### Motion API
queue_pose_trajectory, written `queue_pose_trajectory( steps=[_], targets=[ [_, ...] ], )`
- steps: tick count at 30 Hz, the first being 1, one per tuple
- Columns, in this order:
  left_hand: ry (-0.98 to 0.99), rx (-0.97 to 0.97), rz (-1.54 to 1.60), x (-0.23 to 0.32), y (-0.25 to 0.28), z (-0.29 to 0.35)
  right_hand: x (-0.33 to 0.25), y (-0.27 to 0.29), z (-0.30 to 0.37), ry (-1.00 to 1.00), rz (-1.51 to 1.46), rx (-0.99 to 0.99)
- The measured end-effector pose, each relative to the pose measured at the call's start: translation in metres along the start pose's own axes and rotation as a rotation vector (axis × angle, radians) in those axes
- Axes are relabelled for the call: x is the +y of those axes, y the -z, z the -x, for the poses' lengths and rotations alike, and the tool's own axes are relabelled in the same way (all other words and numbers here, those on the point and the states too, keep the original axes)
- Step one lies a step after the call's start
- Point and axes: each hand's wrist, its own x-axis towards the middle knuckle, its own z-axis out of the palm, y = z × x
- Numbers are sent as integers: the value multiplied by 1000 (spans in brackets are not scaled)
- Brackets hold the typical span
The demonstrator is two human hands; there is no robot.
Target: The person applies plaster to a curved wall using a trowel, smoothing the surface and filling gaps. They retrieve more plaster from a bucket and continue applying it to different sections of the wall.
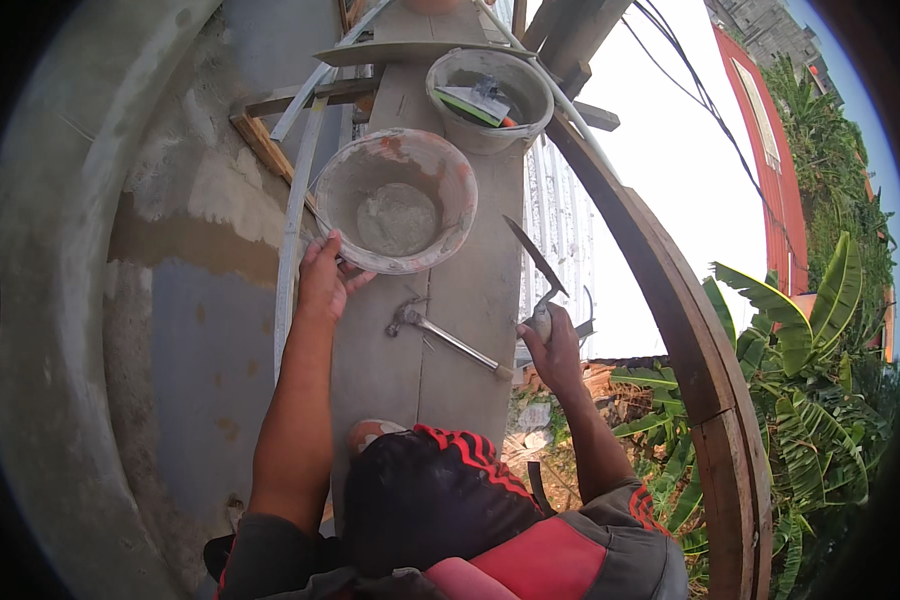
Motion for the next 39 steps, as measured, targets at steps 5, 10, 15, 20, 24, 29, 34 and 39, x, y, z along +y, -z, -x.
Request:
queue_pose_trajectory(
  steps=[5, 10, 15, 20, 24, 29, 34, 39],
  targets=[
    [-5, -17, -3, 0, -15, -5, -34, -16, -111, -472, -699, -513],
    [-26, -20, -18, 1, -14, -18, -8, 11, -110, -506, -275, -637],
    [-119, 0, 26, 9, -2, -13, 0, 44, -38, -572, -145, -344],
    [-202, 143, -239, -26, 36, 3, -12, -29, 17, -364, -371, -172],
    [-409, 70, -1037, -45, 115, 87, -141, -59, -14, -57, -499, -515],
    [24, -290, -1570, -1, 201, 313, -301, -102, -66, 478, -397, -1007],
    [43, -61, -1524, 4, 210, 505, -453, -164, -13, 1157, -426, -1240],
    [-207, 54, -1458, -5, 209, 600, -503, -232, 72, 903, -362, -1271]
  ],
)
